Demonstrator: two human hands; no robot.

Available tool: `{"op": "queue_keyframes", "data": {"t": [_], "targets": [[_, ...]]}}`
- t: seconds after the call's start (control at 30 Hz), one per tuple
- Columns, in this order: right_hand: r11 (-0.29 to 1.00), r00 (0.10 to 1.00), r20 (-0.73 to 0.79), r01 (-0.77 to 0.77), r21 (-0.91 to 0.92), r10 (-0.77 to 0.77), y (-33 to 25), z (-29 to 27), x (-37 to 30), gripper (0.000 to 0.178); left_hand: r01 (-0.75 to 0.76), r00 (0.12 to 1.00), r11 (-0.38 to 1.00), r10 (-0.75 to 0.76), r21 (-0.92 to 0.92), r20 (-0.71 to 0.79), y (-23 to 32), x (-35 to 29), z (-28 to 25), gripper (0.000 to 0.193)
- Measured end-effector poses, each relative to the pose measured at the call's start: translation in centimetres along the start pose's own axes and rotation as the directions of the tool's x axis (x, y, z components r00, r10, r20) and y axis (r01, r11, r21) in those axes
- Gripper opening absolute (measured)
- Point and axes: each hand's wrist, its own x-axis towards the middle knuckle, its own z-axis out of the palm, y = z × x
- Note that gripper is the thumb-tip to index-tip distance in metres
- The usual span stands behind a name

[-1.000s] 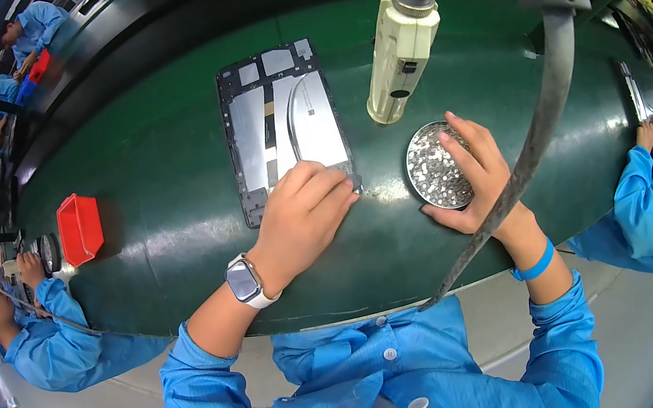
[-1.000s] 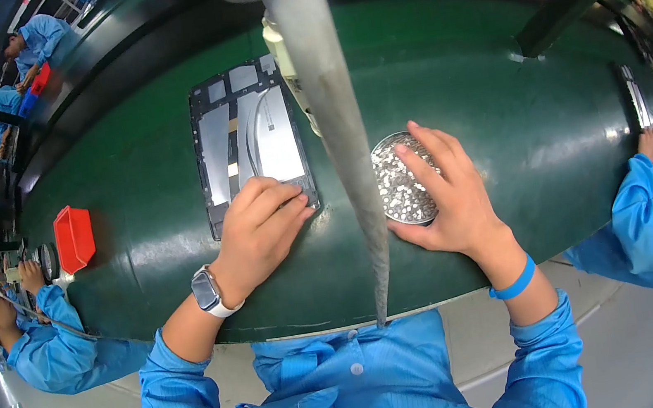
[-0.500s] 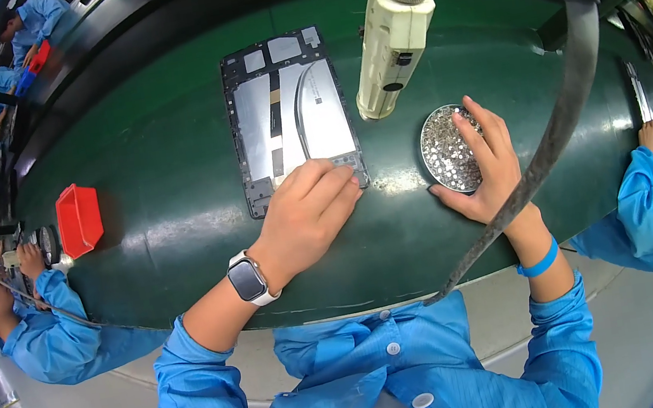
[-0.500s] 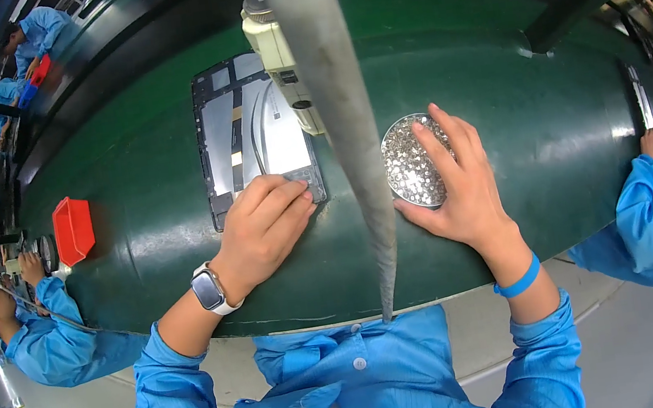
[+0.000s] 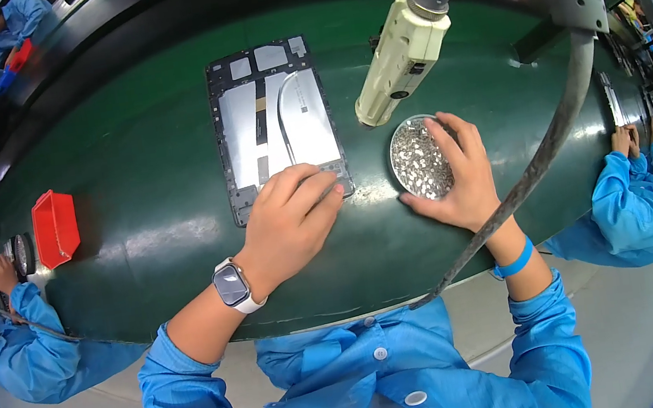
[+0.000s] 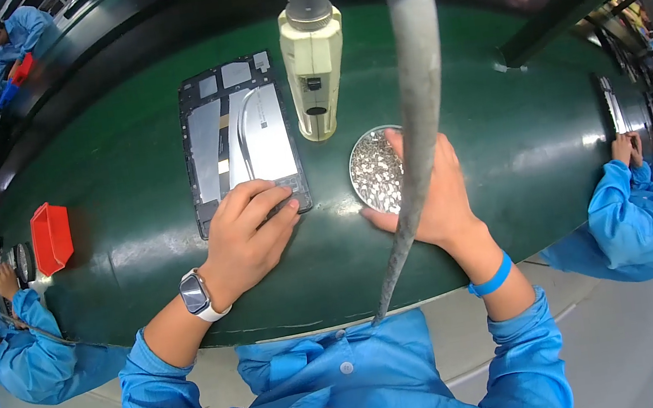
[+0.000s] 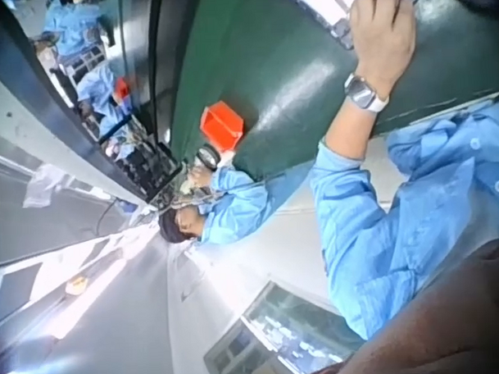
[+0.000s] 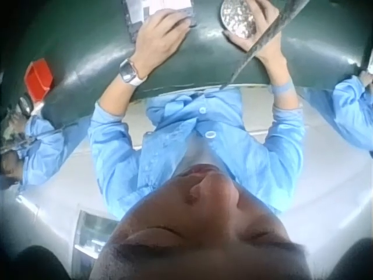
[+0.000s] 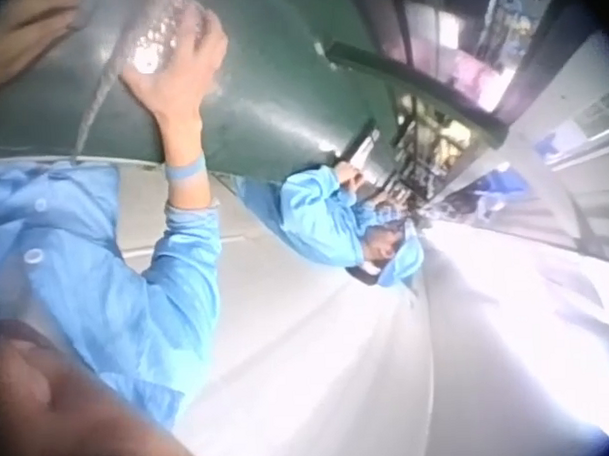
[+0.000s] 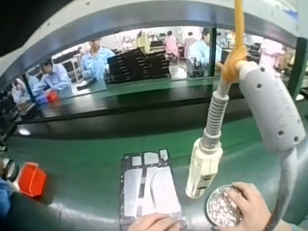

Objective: The person retrieves electronic device assemblies from a conveyor belt, presses components into place by hand, fastens them with screws using an electric screwdriver, and returns the assembled devices to the conveyor.

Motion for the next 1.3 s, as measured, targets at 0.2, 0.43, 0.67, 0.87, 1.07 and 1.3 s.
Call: {"op": "queue_keyframes", "data": {"t": [0.2, 0.43, 0.67, 0.87, 1.07, 1.3], "targets": [[0.952, 0.959, 0.281, 0.129, -0.277, -0.049, -1.3, -0.1, -0.5, 0.085, 0.032, 0.999, 0.999, -0.032, -0.037, -0.005, -0.2, -0.3, 0.0, 0.032], [0.949, 0.956, 0.293, 0.09, -0.301, 0.002, -0.8, -2.1, -2.2, 0.091, 0.034, 0.999, 0.997, -0.034, -0.066, 0.0, -0.2, -0.4, -0.2, 0.029], [0.961, 0.939, 0.328, 0.183, -0.207, -0.108, -2.6, -0.4, -0.1, 0.096, 0.072, 0.997, 0.997, -0.071, -0.031, 0.023, -0.2, -0.3, -0.1, 0.027], [0.953, 0.943, 0.311, 0.197, -0.231, -0.12, -0.6, -1.9, -1.3, 0.095, 0.067, 0.997, 0.996, -0.065, -0.054, 0.03, 0.0, 0.4, -0.6, 0.03], [0.974, 0.955, 0.293, 0.108, -0.201, -0.045, -2.0, 0.3, -2.3, 0.089, 0.044, 0.996, 0.999, -0.043, -0.004, 0.072, 0.1, 0.0, 0.1, 0.032], [0.992, 0.995, -0.073, -0.08, -0.099, 0.073, 1.7, 1.4, 0.8, 0.091, 0.086, 0.983, 0.994, -0.096, 0.072, 0.156, 2.5, 0.1, -1.0, 0.033]]}}
